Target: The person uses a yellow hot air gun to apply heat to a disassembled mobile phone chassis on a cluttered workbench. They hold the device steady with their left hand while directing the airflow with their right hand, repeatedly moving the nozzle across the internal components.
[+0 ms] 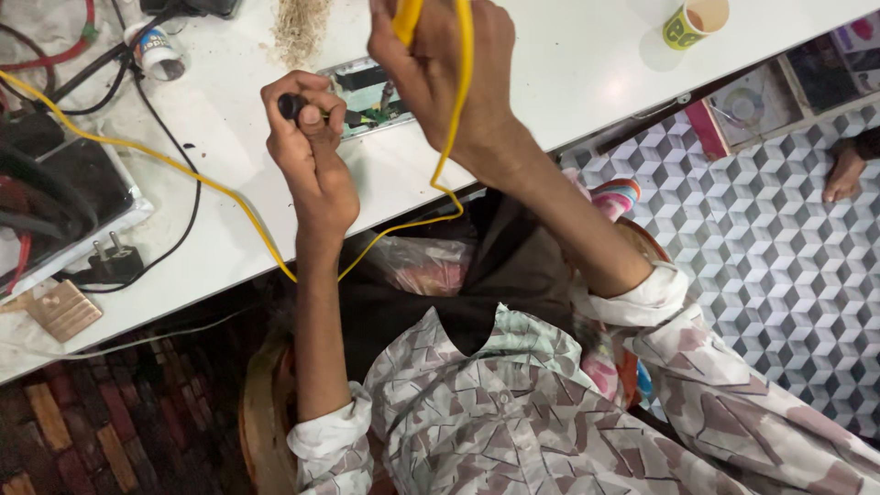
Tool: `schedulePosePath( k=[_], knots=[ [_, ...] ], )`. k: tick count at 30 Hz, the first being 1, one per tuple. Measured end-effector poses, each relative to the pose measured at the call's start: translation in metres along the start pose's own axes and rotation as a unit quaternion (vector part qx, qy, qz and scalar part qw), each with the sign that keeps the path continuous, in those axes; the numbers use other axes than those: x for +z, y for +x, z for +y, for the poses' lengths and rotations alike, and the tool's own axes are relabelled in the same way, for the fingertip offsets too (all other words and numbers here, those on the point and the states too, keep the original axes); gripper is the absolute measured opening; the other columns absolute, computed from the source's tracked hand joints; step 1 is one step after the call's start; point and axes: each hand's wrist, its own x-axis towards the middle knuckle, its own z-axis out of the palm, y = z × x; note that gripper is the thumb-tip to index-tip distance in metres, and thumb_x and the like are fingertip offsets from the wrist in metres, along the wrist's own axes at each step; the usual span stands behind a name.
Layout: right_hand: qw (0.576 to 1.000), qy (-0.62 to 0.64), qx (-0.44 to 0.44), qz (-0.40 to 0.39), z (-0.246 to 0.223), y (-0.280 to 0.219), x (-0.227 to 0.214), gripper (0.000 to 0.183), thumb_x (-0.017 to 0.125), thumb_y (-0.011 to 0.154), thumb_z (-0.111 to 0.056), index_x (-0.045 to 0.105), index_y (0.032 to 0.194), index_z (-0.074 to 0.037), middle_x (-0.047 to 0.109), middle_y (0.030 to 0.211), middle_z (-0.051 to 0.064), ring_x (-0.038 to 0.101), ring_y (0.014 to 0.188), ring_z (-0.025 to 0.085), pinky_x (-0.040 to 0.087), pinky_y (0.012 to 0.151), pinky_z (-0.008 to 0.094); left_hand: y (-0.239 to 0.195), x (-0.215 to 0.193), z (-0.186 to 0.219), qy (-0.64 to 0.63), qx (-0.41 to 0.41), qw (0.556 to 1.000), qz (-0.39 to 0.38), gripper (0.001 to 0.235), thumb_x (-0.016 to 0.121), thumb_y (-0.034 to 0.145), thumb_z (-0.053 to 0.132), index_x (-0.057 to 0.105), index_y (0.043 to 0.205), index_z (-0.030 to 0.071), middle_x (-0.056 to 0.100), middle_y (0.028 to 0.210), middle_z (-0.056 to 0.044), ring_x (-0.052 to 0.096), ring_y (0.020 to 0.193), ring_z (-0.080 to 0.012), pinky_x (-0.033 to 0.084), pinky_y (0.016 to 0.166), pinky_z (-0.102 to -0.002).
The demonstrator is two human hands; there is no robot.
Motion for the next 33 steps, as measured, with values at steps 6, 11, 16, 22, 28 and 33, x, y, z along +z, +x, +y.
schedulePosePath(
  k=[6,11,16,22,28,33],
  knots=[
    [1.0,0.01,0.019,0.003,-0.003,0.001,0.002,0.02,0.067,0.107,-0.017,0.064,0.091,-0.007,0.056,0.06,0.007,0.059,0.051,0.025,0.042,0.051,0.038,0.001,0.003,0.006,-0.014,-0.01,1.0,0.006,0.031,0.038,0.123,0.03,0.046,0.126,0.001,0.051,0.087,-0.004,0.045,0.078,-0.0094,0.038,0.068,-0.024],
    [0.999,-0.008,0.023,0.025,0.0,0.001,0.005,0.022,0.069,0.103,-0.019,0.064,0.084,-0.008,0.056,0.057,0.007,0.058,0.049,0.027,0.043,0.049,0.039,-0.001,0.002,0.0,-0.055,-0.024,0.998,0.011,0.035,0.041,0.122,0.034,0.045,0.125,0.0,0.05,0.091,-0.004,0.045,0.079,-0.0095,0.04,0.071,-0.024],
    [0.998,-0.015,0.056,0.02,0.001,0.0,0.006,0.026,0.071,0.1,-0.025,0.063,0.08,-0.011,0.059,0.06,0.007,0.062,0.054,0.028,0.046,0.053,0.039,0.001,0.004,-0.003,-0.098,-0.024,0.995,0.011,0.035,0.047,0.122,0.036,0.044,0.125,0.001,0.051,0.098,-0.006,0.047,0.079,-0.0103,0.04,0.068,-0.023],
    [0.998,0.004,0.057,-0.014,0.0,-0.007,0.002,0.023,0.065,0.1,-0.025,0.065,0.112,-0.006,0.066,0.072,0.006,0.066,0.059,0.026,0.046,0.053,0.041,0.002,-0.005,0.008,-0.038,-0.081,0.996,0.014,0.035,0.046,0.118,0.033,0.046,0.135,0.002,0.064,0.1,-0.011,0.051,0.07,-0.0105,0.039,0.062,-0.022],
    [0.995,-0.042,0.081,-0.043,0.01,-0.006,0.005,0.02,0.067,0.1,-0.034,0.068,0.105,-0.014,0.064,0.068,0.005,0.065,0.057,0.024,0.047,0.054,0.041,-0.008,-0.022,0.062,0.109,0.042,0.993,-0.031,0.024,0.046,0.12,0.022,0.053,0.126,0.0,0.059,0.127,-0.015,0.062,0.105,-0.0174,0.051,0.078,-0.028],
    [0.993,-0.034,0.105,-0.046,0.014,-0.003,0.01,0.036,0.066,0.097,-0.038,0.066,0.12,-0.01,0.065,0.065,0.004,0.062,0.052,0.026,0.046,0.051,0.041,-0.035,-0.017,0.131,0.17,0.054,0.983,0.049,0.017,0.056,0.116,0.013,0.053,0.106,0.0,0.049,0.123,-0.012,0.05,0.084,-0.019,0.043,0.08,-0.029]
  ],
)
